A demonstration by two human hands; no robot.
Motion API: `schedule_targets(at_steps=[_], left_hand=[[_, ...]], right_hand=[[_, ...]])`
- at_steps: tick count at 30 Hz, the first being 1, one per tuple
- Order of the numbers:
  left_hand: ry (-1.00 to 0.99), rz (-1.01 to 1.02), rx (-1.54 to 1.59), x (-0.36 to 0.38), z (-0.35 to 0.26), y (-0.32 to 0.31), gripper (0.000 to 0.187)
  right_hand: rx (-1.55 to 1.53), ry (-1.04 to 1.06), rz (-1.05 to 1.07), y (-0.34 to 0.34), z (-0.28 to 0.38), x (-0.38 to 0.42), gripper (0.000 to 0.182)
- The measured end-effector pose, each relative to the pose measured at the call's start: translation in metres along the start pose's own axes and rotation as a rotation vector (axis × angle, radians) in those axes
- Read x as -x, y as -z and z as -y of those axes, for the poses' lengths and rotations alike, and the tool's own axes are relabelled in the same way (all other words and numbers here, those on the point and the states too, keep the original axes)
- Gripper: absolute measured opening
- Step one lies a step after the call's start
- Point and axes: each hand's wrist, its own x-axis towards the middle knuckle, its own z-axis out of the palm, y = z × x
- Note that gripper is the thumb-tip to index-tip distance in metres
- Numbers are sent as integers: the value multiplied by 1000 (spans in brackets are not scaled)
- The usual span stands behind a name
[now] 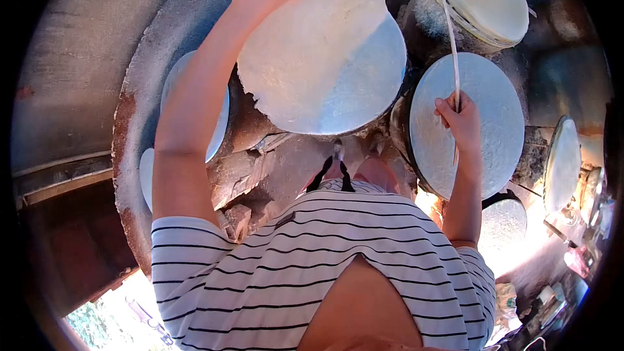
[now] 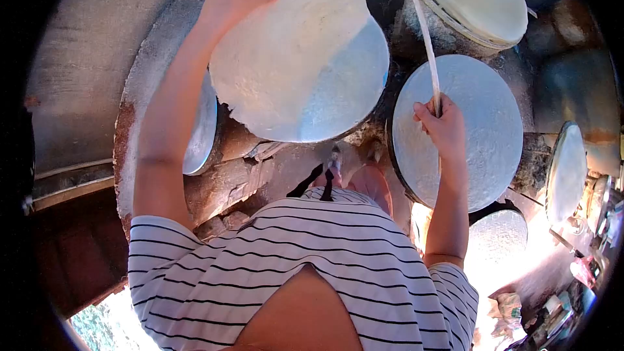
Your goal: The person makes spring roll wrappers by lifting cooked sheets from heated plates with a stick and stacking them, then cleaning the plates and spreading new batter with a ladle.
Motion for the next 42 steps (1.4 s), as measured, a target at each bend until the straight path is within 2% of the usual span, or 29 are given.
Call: schedule_targets(at_steps=[5, 8, 11, 14, 17, 20, 22, 26, 28, 30, 33, 36, 38, 39, 40, 41, 42], left_hand=[[-3, 112, -246, -23, -38, 25, 41], [-48, 30, -350, -49, -55, 26, 44], [-90, 9, -327, -63, -80, 34, 44], [-114, 166, -379, -110, -89, 30, 43], [-168, 166, -405, -112, -128, 41, 41], [-59, 209, -510, -89, -186, 58, 38], [-290, 139, -349, -89, -162, 55, 33], [-423, -120, -224, -18, -173, 72, 29], [-299, -66, -144, 20, -184, 86, 28], [-193, -105, -227, 63, -200, 97, 26], [-343, -224, -184, 101, -202, 103, 21], [-528, -275, -180, 126, -209, 110, 19], [-816, -357, -193, 125, -202, 118, 18], [-947, -379, -166, 123, -195, 118, 17], [-763, -330, -174, 125, -186, 121, 16], [-573, -256, -196, 125, -182, 121, 16], [-551, -215, -101, 121, -193, 117, 16]], right_hand=[[-39, -21, -19, 7, -1, 6, 20], [-45, -40, -46, 18, 1, 8, 19], [-33, -50, -72, 34, -1, 5, 19], [-51, -48, -100, 50, -8, 1, 19], [-74, -65, -120, 65, -12, -2, 18], [-36, -97, -152, 78, -9, -1, 18], [-19, -94, -159, 84, -17, -2, 18], [-84, -121, -144, 91, -23, 8, 19], [-132, -65, -164, 90, -16, 8, 19], [-103, 20, -218, 84, -5, 4, 19], [-164, 129, -305, 75, 22, 2, 27], [-400, 329, -443, 76, 49, 12, 41], [-480, 311, -475, 90, 51, 30, 49], [-409, 321, -458, 99, 47, 40, 48], [-456, 305, -399, 106, 47, 56, 34], [-462, 287, -372, 116, 45, 78, 28], [-482, 283, -332, 127, 45, 96, 24]])
